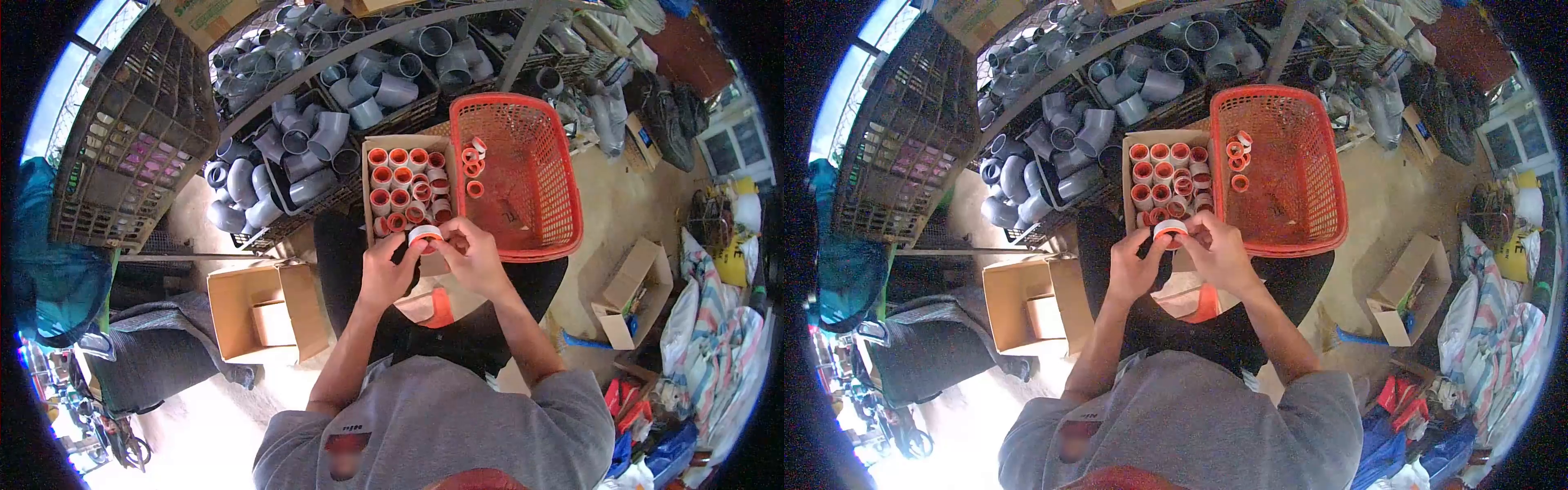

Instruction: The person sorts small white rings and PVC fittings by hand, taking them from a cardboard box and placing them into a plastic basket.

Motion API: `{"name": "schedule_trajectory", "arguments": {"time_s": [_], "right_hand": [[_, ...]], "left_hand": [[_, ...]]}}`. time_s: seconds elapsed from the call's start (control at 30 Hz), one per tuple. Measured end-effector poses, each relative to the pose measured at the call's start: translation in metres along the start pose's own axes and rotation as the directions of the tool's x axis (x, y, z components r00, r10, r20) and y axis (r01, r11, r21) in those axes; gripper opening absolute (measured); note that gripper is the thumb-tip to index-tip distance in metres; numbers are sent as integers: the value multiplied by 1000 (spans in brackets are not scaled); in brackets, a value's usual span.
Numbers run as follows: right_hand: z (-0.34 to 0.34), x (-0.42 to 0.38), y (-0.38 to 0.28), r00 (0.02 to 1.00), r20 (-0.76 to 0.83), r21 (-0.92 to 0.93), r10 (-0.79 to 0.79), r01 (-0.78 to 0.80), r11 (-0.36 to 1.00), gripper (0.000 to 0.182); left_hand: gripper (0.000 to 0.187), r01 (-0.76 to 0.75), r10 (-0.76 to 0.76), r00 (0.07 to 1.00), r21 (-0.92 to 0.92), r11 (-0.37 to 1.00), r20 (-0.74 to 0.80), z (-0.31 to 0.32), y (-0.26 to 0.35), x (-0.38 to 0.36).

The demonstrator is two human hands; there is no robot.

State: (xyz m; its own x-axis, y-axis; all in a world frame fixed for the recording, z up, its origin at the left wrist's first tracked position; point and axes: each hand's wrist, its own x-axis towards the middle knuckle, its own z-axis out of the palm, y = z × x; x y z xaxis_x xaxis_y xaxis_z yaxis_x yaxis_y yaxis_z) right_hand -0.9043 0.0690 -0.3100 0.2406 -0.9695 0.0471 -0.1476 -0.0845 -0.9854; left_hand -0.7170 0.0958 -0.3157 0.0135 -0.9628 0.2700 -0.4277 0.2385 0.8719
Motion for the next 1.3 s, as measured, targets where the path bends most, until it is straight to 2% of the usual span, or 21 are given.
{"name": "schedule_trajectory", "arguments": {"time_s": [0.1, 0.13, 0.17, 0.27, 0.3, 0.33, 0.37, 0.43, 0.57, 0.63, 0.67, 0.7, 0.73, 0.77, 0.83, 0.87, 0.93, 0.97, 1.03, 1.07, 1.3], "right_hand": [[-33, 38, 15, 993, -49, -237, 110, -118, 964, 17], [-52, 64, 46, 981, -132, -331, -139, 89, 939, 21], [-74, 90, 68, 979, -201, -306, 45, -106, 946, 27], [-123, 156, 151, 923, -363, -454, 129, -297, 840, 32], [-136, 172, 189, 898, -288, -102, 333, -375, 922, 26], [-141, 177, 209, 858, -142, 254, 493, -450, 856, 21], [-139, 175, 201, 859, -141, 256, 492, -449, 856, 21], [-131, 174, 178, 835, -77, 626, 544, -384, 679, 27], [-116, 171, 192, 904, 16, 660, 427, -331, 675, 34], [-99, 159, 194, 970, -126, 258, 208, -171, 951, 36], [-90, 152, 192, 970, -124, 256, 208, -171, 951, 36], [-77, 143, 179, 980, -194, 41, 28, -21, 999, 34], [-64, 136, 163, 961, -223, -182, -161, 121, 976, 32], [-52, 130, 137, 962, -218, -187, -162, 121, 975, 32], [-23, 122, 89, 894, 25, -653, -447, 353, 670, 25], [-9, 127, 96, 895, 28, -651, -445, 354, 672, 25], [13, 149, 132, 987, 155, -754, -36, 141, 642, 21], [21, 161, 144, 987, 155, -753, -38, 143, 643, 21], [36, 181, 164, 947, 147, -915, 287, 20, 403, 20], [41, 187, 172, 949, 149, -913, 278, 23, 408, 20], [42, 192, 184, 956, 118, -937, 270, 17, 350, 20]], "left_hand": [[26, 199, -204, 979, -129, 971, -22, 3, -30, -1], [28, 325, -345, 938, -246, 913, -43, 2, -40, -4], [30, 451, -466, 884, -338, 826, 40, -6, -41, -6], [29, 469, -480, 875, -352, 810, 61, -14, -69, -16], [29, 471, -483, 874, -350, 810, 57, -16, -75, -19], [29, 520, -519, 850, -291, 803, 87, -18, -81, -24], [30, 562, -552, 826, -228, 795, 113, -19, -85, -26], [30, 558, -543, 830, -231, 797, 127, -15, -89, -29], [31, 504, -484, 861, -142, 852, 156, -12, -74, -34], [31, 477, -451, 875, -156, 865, 174, -4, -77, -38], [31, 477, -452, 875, -159, 864, 172, 1, -85, -43], [31, 465, -444, 881, -125, 877, 164, 7, -93, -46], [32, 453, -436, 886, -92, 887, 156, 10, -96, -47], [32, 454, -438, 886, -98, 886, 154, 11, -96, -45], [36, 572, -510, 810, -197, 796, 289, 6, -91, -42], [36, 576, -515, 808, -197, 794, 287, 5, -83, -43], [40, 616, -644, 751, -504, 605, 145, 6, -68, -44], [39, 665, -714, 681, -546, 509, 162, 5, -75, -45], [37, 612, -630, 727, -675, 412, 274, -12, -67, -40], [34, 559, -519, 773, -778, 286, 365, -23, -60, -36], [33, 362, -371, 897, -881, 305, 240, -76, 6, -33]]}}
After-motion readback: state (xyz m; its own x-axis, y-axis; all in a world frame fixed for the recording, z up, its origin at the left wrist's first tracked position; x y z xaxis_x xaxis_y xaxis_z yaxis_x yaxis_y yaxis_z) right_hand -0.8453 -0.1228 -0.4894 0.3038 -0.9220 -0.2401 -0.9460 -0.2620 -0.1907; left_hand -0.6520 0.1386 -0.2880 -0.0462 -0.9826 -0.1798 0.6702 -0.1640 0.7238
